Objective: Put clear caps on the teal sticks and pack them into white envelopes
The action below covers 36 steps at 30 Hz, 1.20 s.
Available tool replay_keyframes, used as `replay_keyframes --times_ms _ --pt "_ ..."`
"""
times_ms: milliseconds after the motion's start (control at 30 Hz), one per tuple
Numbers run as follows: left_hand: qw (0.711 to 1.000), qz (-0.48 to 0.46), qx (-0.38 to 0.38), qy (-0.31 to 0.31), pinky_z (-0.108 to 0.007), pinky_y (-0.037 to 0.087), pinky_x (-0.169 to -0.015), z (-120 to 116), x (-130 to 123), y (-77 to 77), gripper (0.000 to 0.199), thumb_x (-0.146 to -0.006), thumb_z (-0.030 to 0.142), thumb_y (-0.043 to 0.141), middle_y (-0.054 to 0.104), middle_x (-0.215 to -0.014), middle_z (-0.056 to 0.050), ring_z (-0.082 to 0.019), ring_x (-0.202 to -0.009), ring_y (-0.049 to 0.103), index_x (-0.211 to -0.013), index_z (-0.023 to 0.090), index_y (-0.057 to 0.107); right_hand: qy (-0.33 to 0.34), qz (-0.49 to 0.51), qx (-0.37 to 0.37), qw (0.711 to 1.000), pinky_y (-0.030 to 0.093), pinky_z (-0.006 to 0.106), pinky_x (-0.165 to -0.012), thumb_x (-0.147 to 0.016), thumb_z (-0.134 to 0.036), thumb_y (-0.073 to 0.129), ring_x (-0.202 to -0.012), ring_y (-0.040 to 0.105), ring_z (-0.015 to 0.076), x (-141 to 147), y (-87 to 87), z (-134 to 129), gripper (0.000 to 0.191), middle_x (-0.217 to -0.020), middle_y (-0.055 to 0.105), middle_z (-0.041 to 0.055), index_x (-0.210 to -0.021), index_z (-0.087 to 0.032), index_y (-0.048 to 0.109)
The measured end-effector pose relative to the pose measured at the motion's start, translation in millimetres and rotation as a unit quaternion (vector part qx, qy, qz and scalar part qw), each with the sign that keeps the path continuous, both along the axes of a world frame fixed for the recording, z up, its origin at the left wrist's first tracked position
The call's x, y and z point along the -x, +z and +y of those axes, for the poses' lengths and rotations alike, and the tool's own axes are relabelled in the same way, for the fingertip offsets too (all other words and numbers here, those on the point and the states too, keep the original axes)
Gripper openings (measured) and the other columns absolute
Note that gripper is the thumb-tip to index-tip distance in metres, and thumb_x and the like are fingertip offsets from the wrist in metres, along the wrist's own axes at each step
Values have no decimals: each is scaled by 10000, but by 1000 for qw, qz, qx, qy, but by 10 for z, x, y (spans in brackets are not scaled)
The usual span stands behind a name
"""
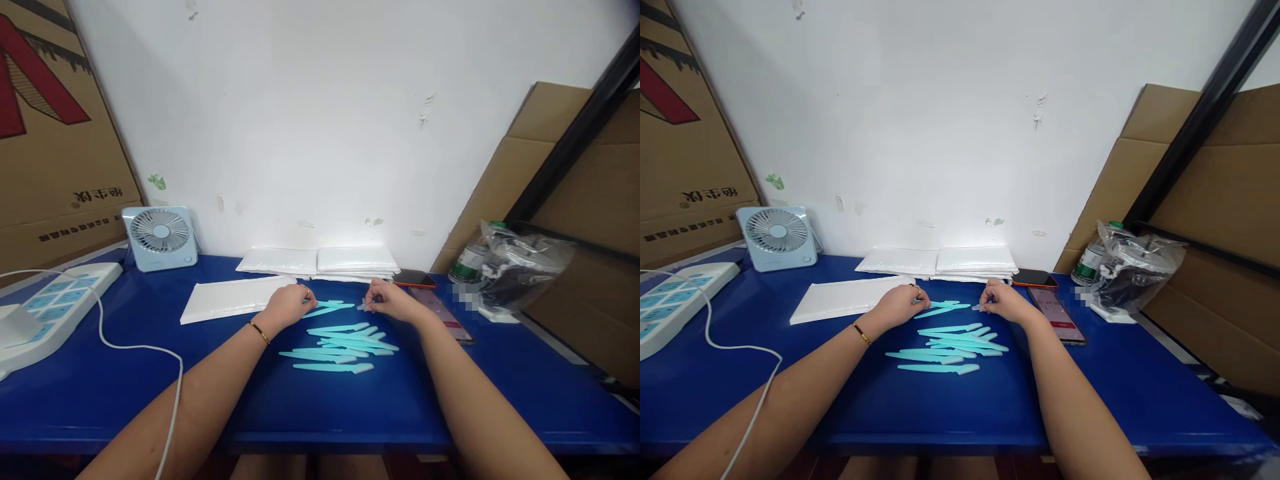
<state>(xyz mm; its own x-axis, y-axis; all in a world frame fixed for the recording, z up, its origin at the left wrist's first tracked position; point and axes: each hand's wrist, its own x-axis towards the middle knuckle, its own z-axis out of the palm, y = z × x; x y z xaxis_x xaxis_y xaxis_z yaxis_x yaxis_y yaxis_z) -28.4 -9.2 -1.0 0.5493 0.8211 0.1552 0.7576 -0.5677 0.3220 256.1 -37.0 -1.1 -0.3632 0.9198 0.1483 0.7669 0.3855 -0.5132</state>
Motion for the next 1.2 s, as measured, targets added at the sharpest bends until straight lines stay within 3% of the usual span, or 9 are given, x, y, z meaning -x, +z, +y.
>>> replay_keyframes --times_ms 100,200,300,433,500,767,900,1033,1200 --pt "1000 3 0 27 -245 416 -654 44 47 -13 250 -773 430 526 674 -900 -12 -182 -818 600 -847 253 686 -25 -2 -2 1000 409 263 -654 -689 -336 680 -728 525 151 -37 33 -25 163 -836 538 25 -739 -182 654" --pt "999 -12 -42 21 -258 420 -692 9 32 8 273 -725 434 593 649 -901 -32 -198 -857 581 -899 239 669 21 -2 22 1000 413 258 -664 -693 -393 680 -754 532 156 19 79 -70 217 -851 544 28 -777 -193 675" --pt "998 -30 -61 -18 -268 420 -714 -84 -30 36 259 -734 434 596 637 -897 -33 -200 -870 566 -887 239 670 69 -29 72 995 411 249 -649 -657 -408 710 -739 535 152 124 97 -104 242 -846 541 28 -767 -193 692" --pt "995 -7 -22 -100 -257 418 -699 -168 -128 7 293 -752 481 574 652 -888 -34 -193 -852 572 -863 234 687 73 -30 90 993 408 239 -620 -659 -391 707 -716 532 143 233 65 -107 237 -844 536 33 -750 -173 681" --pt "994 9 -22 -109 -260 415 -713 -153 -153 -26 265 -759 444 582 668 -899 -33 -195 -858 579 -872 229 689 68 -18 79 994 407 236 -621 -676 -375 695 -714 530 139 239 42 -89 218 -845 537 31 -746 -170 671" --pt "999 30 -30 -9 -265 401 -689 22 20 34 159 -727 344 615 679 -868 -23 -199 -856 576 -807 236 701 -16 -27 21 999 405 259 -663 -647 -334 711 -747 538 160 -31 111 -69 188 -842 565 30 -746 -178 678" --pt "998 11 -57 0 -266 398 -686 -36 30 87 255 -633 344 693 648 -857 -18 -209 -883 553 -870 250 679 30 -32 78 996 416 253 -661 -623 -386 730 -745 537 159 -47 191 -147 250 -834 565 31 -769 -184 705" --pt "999 -14 -23 -43 -254 391 -653 -134 -48 78 232 -697 429 635 640 -839 -21 -193 -844 557 -818 241 694 76 -55 130 987 418 236 -622 -621 -376 731 -726 527 149 39 163 -160 230 -816 543 31 -748 -184 714" --pt "994 -10 -5 -113 -249 390 -647 -182 -123 28 261 -763 460 569 655 -776 -17 -166 -765 569 -759 242 713 78 -10 111 991 418 228 -615 -695 -346 674 -705 525 128 165 115 -135 193 -858 530 32 -775 -171 678"
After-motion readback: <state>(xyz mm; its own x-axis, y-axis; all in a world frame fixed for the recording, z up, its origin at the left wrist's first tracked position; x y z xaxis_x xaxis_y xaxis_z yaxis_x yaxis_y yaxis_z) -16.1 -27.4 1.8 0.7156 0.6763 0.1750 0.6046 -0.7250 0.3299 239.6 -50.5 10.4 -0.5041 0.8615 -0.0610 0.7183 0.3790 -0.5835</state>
